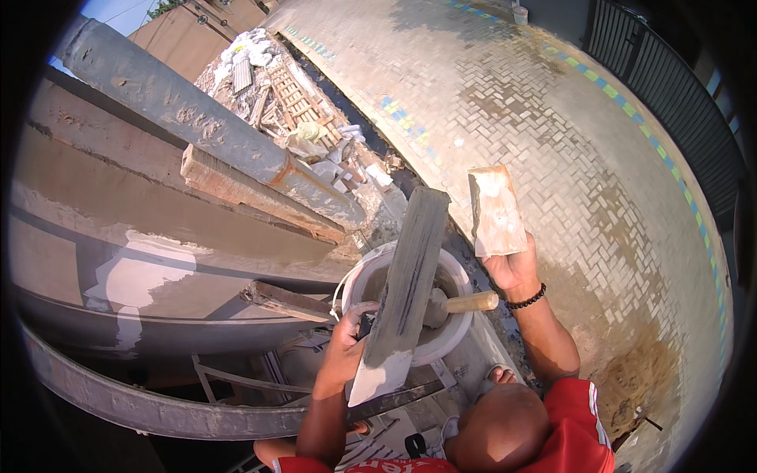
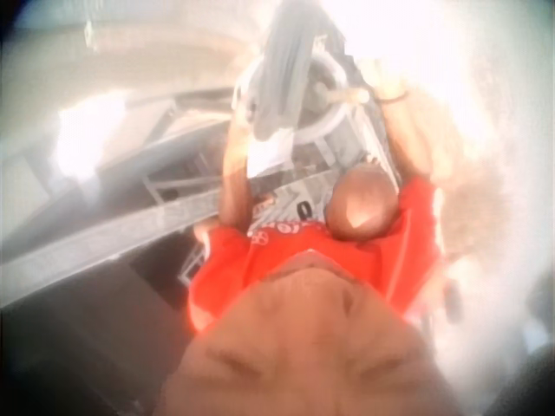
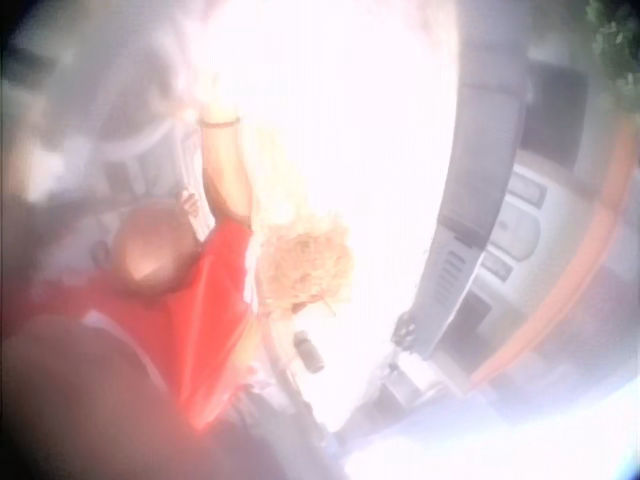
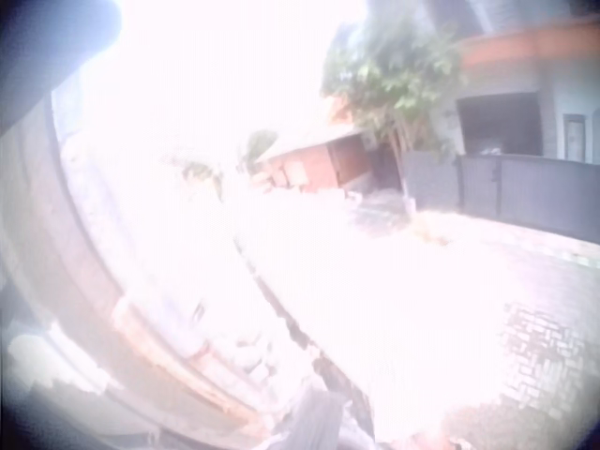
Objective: The person applies plaster to a vertical wall using a trowel and a hawk, smoothing the surface with a float. They repeatedly scoop plaster from a bucket, apply it to the wall, and smooth it out.
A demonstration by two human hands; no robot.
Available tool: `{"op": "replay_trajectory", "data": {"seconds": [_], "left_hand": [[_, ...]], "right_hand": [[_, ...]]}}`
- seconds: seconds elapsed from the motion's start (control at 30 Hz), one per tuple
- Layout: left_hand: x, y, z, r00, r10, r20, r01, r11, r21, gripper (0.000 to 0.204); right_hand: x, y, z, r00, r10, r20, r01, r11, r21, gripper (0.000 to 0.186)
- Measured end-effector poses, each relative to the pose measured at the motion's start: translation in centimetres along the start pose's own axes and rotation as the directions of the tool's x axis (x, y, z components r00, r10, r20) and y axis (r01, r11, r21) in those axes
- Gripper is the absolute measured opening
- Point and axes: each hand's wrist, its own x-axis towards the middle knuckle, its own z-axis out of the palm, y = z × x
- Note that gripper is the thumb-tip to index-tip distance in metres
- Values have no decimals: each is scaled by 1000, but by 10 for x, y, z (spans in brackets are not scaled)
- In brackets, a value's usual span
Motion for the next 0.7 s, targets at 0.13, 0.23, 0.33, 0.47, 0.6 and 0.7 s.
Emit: {"op": "replay_trajectory", "data": {"seconds": [0.13, 0.23, 0.33, 0.47, 0.6, 0.7], "left_hand": [[-7, 6, 11, 998, 37, -53, -25, 978, 207, 38], [-8, 5, 17, 995, 58, -78, -37, 967, 253, 35], [-7, 0, 16, 994, 86, -68, -61, 948, 313, 34], [-2, 1, 19, 991, 125, -55, -97, 927, 362, 32], [0, 12, 21, 976, 215, -41, -157, 818, 554, 32], [-9, 15, 21, 961, 268, -64, -164, 742, 650, 34]], "right_hand": [[-1, 24, 7, 1000, 17, 22, -18, 996, 82, 35], [-5, 30, 16, 988, 91, 122, -112, 978, 174, 35], [-8, 33, 41, 971, 20, -239, -9, 999, 47, 33], [-14, 21, 43, 999, 32, 32, -36, 991, 129, 41], [-29, -6, 54, 971, -68, 230, 37, 990, 137, 49], [-39, -20, 57, 969, -237, 72, 238, 971, -5, 51]]}}
